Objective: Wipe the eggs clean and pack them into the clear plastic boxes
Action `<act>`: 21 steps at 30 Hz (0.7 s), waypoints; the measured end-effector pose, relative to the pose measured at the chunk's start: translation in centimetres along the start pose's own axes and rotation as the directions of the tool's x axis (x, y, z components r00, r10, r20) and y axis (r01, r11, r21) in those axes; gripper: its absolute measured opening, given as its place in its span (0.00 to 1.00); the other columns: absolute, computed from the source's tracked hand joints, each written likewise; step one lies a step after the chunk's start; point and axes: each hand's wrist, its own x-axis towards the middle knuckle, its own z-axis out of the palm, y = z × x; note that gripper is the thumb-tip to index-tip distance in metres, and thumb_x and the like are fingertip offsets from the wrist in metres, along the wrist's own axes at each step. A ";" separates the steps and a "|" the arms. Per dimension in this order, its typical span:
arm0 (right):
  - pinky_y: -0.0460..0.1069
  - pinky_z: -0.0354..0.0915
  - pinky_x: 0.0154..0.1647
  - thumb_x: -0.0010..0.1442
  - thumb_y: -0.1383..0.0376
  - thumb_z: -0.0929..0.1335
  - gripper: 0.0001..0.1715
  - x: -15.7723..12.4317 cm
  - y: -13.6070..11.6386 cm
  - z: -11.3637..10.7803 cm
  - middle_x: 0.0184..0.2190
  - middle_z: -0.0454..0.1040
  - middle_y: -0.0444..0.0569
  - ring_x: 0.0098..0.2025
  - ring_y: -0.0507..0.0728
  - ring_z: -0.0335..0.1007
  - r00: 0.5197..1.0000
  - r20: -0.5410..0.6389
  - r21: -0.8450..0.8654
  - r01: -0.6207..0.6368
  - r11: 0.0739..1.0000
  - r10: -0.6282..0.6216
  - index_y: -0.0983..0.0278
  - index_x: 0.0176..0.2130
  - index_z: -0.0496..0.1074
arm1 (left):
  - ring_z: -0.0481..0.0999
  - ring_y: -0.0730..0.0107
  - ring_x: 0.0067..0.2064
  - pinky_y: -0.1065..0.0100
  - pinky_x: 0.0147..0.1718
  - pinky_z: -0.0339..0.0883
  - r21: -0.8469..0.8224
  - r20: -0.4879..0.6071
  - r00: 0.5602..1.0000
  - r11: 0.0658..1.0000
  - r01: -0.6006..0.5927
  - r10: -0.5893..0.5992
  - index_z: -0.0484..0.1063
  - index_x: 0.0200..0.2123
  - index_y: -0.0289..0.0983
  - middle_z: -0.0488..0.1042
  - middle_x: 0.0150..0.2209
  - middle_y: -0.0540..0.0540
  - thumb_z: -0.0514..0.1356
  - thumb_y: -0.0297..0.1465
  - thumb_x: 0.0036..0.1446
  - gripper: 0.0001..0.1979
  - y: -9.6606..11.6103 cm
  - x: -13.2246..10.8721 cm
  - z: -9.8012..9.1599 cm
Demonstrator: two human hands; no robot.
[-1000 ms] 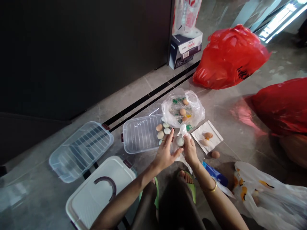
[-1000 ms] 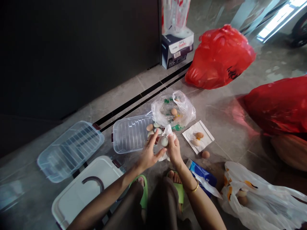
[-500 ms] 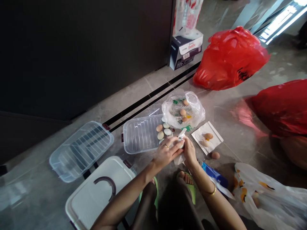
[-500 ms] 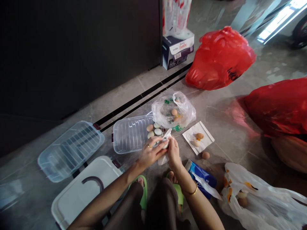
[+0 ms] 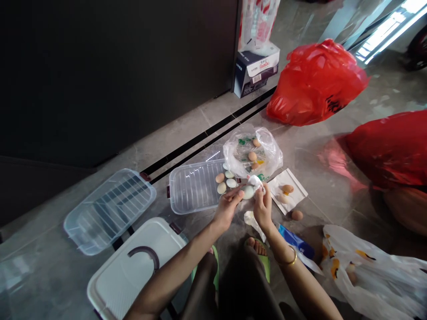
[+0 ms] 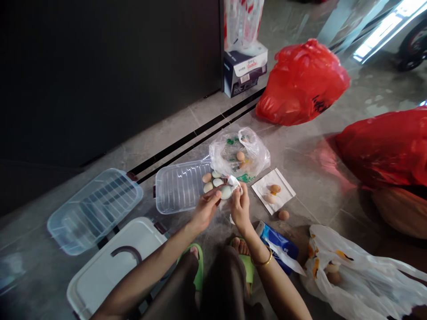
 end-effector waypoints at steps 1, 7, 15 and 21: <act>0.49 0.63 0.44 0.62 0.48 0.63 0.20 0.3 0.2 0.0 0.34 0.69 0.45 0.37 0.55 0.64 0.999 -0.030 -0.026 0.009 1.000 -0.010 0.60 0.42 0.69 | 0.77 0.59 0.51 0.60 0.52 0.68 -0.053 -0.029 0.999 0.998 0.038 -0.040 0.80 0.46 0.36 0.80 0.47 0.41 0.66 0.46 0.55 0.22 -0.1 0.0 -0.1; 0.53 0.62 0.54 0.59 0.52 0.66 0.19 0.7 0.1 0.0 0.48 0.73 0.50 0.52 0.58 0.66 0.998 -0.035 -0.023 0.048 0.999 -0.049 0.60 0.45 0.73 | 0.77 0.60 0.47 0.64 0.44 0.69 -0.004 -0.105 0.990 0.996 0.091 -0.091 0.80 0.46 0.36 0.80 0.46 0.41 0.68 0.46 0.52 0.24 -0.2 0.0 -1.0; 0.48 0.68 0.32 0.53 0.49 0.71 0.19 0.2 -2.7 0.5 0.42 0.79 0.50 0.37 0.56 0.73 0.863 0.372 0.370 -0.475 0.799 0.341 0.61 0.27 0.70 | 0.73 0.59 0.50 0.57 0.54 0.66 0.566 0.064 0.962 0.784 -0.255 0.266 0.79 0.47 0.39 0.78 0.46 0.42 0.62 0.41 0.60 0.16 1.0 -0.1 -1.5; 0.47 0.68 0.31 0.51 0.55 0.74 0.25 0.3 -2.2 0.2 0.38 0.79 0.45 0.30 0.52 0.72 0.764 0.524 0.360 -0.599 0.715 0.377 0.59 0.48 0.74 | 0.58 0.49 0.65 0.43 0.62 0.53 0.859 0.269 0.866 0.301 -0.414 0.422 0.73 0.57 0.48 0.63 0.65 0.42 0.59 0.42 0.62 0.20 2.1 -0.2 -2.0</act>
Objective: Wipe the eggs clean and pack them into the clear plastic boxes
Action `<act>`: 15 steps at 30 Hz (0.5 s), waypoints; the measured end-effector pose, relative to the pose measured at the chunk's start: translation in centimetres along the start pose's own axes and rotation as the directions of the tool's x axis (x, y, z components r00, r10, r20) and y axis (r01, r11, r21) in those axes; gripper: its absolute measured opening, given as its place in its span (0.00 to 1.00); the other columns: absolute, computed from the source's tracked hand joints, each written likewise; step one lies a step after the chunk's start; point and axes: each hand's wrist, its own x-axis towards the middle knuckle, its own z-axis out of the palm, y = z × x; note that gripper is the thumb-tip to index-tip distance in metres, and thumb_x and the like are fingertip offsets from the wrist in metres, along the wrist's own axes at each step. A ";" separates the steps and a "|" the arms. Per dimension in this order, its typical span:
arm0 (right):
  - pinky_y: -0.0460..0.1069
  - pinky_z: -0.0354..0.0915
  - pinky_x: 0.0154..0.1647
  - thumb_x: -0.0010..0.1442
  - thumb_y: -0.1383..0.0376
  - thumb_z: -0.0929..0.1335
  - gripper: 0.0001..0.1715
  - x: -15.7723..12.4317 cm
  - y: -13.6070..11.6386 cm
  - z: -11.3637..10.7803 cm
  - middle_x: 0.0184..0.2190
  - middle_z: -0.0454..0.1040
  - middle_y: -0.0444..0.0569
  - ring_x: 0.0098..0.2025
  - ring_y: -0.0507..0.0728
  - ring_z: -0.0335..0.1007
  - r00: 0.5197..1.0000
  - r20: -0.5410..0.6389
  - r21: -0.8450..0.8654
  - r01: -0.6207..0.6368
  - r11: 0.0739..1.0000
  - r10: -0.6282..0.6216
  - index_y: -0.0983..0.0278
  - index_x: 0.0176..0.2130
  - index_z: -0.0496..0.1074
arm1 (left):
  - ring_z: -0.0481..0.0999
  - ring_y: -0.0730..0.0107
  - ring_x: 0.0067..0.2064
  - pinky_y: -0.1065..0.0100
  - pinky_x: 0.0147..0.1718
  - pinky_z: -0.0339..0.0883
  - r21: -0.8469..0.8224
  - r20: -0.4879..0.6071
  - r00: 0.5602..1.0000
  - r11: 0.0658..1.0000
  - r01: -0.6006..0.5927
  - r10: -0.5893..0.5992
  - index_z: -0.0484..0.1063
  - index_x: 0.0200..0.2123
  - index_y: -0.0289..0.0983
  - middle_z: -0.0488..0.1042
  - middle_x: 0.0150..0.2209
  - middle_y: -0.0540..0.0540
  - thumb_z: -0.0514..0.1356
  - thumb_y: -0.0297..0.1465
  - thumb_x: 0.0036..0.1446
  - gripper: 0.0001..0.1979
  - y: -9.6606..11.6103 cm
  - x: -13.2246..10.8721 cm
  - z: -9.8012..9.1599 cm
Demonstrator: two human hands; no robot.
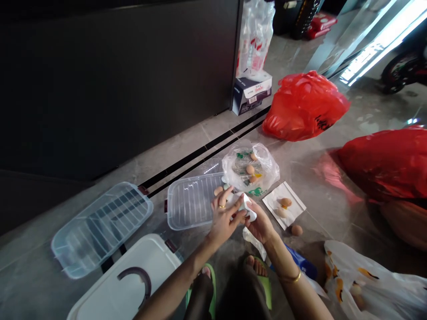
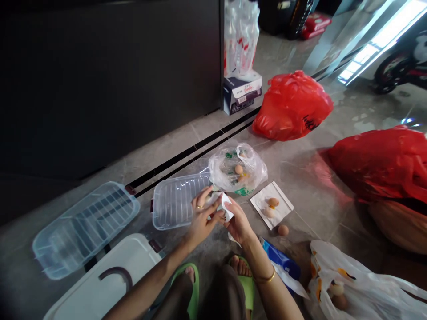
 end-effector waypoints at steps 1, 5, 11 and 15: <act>0.47 0.68 0.32 0.53 0.54 0.73 0.23 0.0 0.3 0.1 0.37 0.79 0.46 0.31 0.53 0.72 1.000 0.008 -0.025 -0.001 1.000 0.001 0.60 0.47 0.75 | 0.55 0.47 0.67 0.42 0.63 0.51 0.029 -0.009 1.000 0.999 0.019 -0.019 0.69 0.60 0.48 0.57 0.69 0.41 0.58 0.43 0.62 0.23 0.1 0.0 0.0; 0.46 0.62 0.25 0.56 0.50 0.70 0.16 0.1 1.2 0.9 0.27 0.74 0.42 0.25 0.51 0.65 0.981 -0.114 -0.122 0.141 0.982 -0.155 0.60 0.35 0.72 | 0.54 0.48 0.70 0.45 0.65 0.51 -0.166 0.008 0.977 0.963 0.212 -0.214 0.55 0.68 0.39 0.53 0.70 0.34 0.52 0.48 0.65 0.34 0.4 -0.4 0.9; 0.44 0.48 0.16 0.58 0.51 0.67 0.16 0.9 2.4 0.3 0.17 0.59 0.36 0.16 0.48 0.47 0.947 -0.226 -0.147 0.198 0.969 -0.228 0.60 0.31 0.68 | 0.67 0.58 0.63 0.55 0.65 0.57 -0.561 0.105 0.953 0.775 0.292 -0.283 0.74 0.54 0.39 0.73 0.58 0.40 0.50 0.46 0.67 0.24 0.4 -1.1 2.1; 0.47 0.64 0.26 0.56 0.52 0.68 0.14 0.6 3.0 -0.3 0.29 0.73 0.44 0.30 0.54 0.68 0.879 -0.333 -0.381 0.206 0.901 -0.341 0.59 0.36 0.71 | 0.67 0.58 0.64 0.55 0.65 0.57 -0.606 0.053 0.971 0.765 0.218 -0.235 0.73 0.56 0.40 0.71 0.60 0.41 0.54 0.46 0.65 0.23 0.6 -1.3 2.1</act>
